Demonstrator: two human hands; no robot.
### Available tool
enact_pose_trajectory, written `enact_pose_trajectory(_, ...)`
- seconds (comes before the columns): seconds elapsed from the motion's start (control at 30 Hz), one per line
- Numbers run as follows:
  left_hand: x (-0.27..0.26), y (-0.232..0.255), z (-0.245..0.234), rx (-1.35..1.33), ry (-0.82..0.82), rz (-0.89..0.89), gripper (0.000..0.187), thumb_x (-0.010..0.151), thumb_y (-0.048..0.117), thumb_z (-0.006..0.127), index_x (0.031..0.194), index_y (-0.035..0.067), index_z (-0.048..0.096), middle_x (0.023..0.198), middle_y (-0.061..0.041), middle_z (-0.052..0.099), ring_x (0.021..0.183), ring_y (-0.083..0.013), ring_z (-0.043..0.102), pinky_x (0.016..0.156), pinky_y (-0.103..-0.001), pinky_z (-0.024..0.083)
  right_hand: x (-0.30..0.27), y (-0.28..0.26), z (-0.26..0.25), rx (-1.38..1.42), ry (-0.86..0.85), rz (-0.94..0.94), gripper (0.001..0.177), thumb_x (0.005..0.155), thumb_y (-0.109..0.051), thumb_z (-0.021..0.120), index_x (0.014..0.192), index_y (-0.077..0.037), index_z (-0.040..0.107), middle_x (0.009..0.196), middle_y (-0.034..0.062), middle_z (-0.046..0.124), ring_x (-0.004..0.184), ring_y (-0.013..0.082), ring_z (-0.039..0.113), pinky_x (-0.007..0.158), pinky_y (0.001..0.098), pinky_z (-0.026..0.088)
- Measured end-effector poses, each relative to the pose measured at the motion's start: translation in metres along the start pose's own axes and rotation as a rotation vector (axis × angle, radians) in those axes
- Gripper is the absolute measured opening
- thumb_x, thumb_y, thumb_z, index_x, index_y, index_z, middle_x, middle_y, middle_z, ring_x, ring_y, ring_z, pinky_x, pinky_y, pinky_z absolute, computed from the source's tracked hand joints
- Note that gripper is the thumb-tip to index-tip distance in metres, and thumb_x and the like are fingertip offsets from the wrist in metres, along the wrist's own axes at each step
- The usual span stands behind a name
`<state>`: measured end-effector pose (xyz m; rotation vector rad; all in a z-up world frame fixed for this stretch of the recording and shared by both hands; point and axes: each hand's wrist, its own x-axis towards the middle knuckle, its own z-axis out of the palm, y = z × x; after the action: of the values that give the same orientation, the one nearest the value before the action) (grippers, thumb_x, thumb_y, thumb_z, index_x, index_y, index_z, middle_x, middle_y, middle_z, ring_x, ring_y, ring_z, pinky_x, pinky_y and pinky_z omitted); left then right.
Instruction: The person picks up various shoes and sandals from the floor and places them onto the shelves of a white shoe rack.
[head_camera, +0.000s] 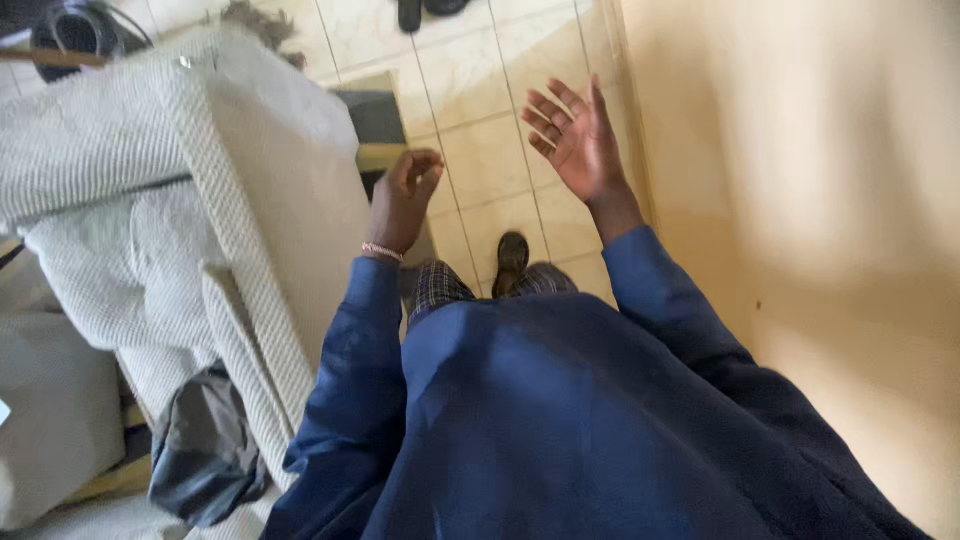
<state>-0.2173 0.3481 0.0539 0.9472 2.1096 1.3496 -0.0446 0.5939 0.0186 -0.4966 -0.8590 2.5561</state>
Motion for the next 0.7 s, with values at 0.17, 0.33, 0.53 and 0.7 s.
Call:
enact_pose_trajectory(0.17,0.079,-0.005,0.001,-0.01,-0.036,-0.001,0.024,0.101,0.02,0.066,0.12,0.005,0.067,0.114,-0.009,0.076,0.109,-0.0182,0.074,0.085,-0.031,0.059,0.074,-0.034,-0.006,-0.039,0.041,0.03,0.081,0.094,-0.069,0.056,0.148,-0.01,0.045,0.142,0.0134,0.061,0.126,0.0248,0.063,0.102,0.0385,0.056)
enact_pose_trajectory(0.33,0.174,-0.018,-0.012,-0.046,-0.035,-0.021,0.026,0.1,0.018,0.067,0.121,0.003,0.067,0.111,-0.011,0.077,0.106,-0.0222,0.073,0.088,-0.035,0.057,0.163,-0.06,-0.009,-0.047,0.061,0.076,0.079,0.095,-0.068,0.056,0.148,-0.009,0.045,0.142,0.0138,0.061,0.126,0.0255,0.064,0.101,0.0375,0.056)
enact_pose_trajectory(0.53,0.309,-0.019,-0.03,-0.079,-0.05,-0.091,0.026,0.098,0.021,0.067,0.117,0.004,0.067,0.112,-0.011,0.075,0.109,-0.0214,0.073,0.086,-0.035,0.06,0.283,-0.104,-0.004,-0.076,0.125,0.107,0.077,0.098,-0.064,0.055,0.149,-0.008,0.044,0.142,0.0136,0.061,0.126,0.0253,0.064,0.099,0.0369,0.056)
enact_pose_trajectory(0.7,0.407,-0.027,-0.061,0.052,-0.082,-0.114,0.029,0.1,0.028,0.066,0.117,0.004,0.07,0.114,-0.012,0.076,0.108,-0.024,0.073,0.091,-0.038,0.058,0.373,-0.138,0.004,-0.134,0.16,0.085,0.076,0.099,-0.064,0.054,0.149,-0.007,0.045,0.141,0.0138,0.063,0.124,0.0246,0.065,0.1,0.0375,0.056)
